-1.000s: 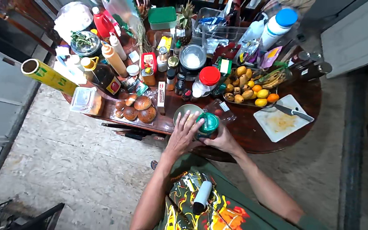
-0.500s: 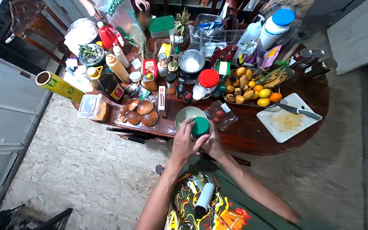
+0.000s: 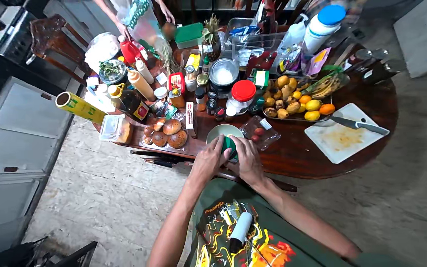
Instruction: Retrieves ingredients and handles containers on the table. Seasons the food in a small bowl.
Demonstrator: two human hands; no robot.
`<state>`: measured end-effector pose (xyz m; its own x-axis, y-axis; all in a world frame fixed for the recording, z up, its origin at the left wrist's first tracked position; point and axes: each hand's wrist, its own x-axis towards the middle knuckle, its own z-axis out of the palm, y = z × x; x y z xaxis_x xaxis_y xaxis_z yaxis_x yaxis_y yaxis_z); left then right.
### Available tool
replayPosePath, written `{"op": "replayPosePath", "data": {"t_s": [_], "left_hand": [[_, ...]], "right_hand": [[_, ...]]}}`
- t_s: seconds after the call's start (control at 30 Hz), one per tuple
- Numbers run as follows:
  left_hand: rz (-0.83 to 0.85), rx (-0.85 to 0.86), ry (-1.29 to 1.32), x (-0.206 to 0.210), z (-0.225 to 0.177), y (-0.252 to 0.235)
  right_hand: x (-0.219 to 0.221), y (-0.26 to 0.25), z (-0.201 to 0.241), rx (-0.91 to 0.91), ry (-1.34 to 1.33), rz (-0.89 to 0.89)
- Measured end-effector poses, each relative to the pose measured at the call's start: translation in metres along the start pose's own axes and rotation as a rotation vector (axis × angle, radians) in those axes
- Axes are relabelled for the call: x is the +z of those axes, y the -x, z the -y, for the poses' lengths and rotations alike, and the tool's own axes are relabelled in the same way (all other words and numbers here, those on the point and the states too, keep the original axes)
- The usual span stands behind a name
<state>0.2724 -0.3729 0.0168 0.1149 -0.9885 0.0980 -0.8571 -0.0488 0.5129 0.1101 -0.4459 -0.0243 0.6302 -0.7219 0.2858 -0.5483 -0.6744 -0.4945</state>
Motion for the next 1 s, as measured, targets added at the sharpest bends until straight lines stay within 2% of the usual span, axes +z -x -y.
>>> {"op": "replayPosePath", "data": {"t_s": [0.23,0.3,0.4,0.6,0.77,0.87,0.93,1.0], "left_hand": [[0.050,0.051,-0.068,0.011,0.003,-0.009],[0.046,0.017,0.017,0.008,0.005,-0.008],[-0.042,0.059,0.108,0.008,0.009,-0.007],[-0.066,0.032,0.513,0.013,0.004,-0.001],[0.026,-0.166,0.807,0.019,-0.018,0.000],[-0.010,-0.225,0.956,0.023,-0.026,0.001],[-0.045,-0.244,0.971,0.028,-0.030,0.003],[-0.075,-0.338,0.975,0.029,-0.033,0.006]], "right_hand": [[0.005,-0.002,0.000,0.030,-0.010,-0.014],[0.008,0.005,-0.005,0.047,-0.060,-0.021],[0.014,0.015,-0.011,0.061,-0.138,-0.075],[0.014,0.021,-0.023,0.086,-0.349,-0.159],[0.016,0.015,-0.023,0.022,-0.292,-0.151],[0.015,0.013,-0.020,-0.019,-0.333,-0.141],[0.014,0.013,-0.021,-0.024,-0.357,-0.109],[0.012,0.010,-0.023,-0.042,-0.361,-0.063]]}}
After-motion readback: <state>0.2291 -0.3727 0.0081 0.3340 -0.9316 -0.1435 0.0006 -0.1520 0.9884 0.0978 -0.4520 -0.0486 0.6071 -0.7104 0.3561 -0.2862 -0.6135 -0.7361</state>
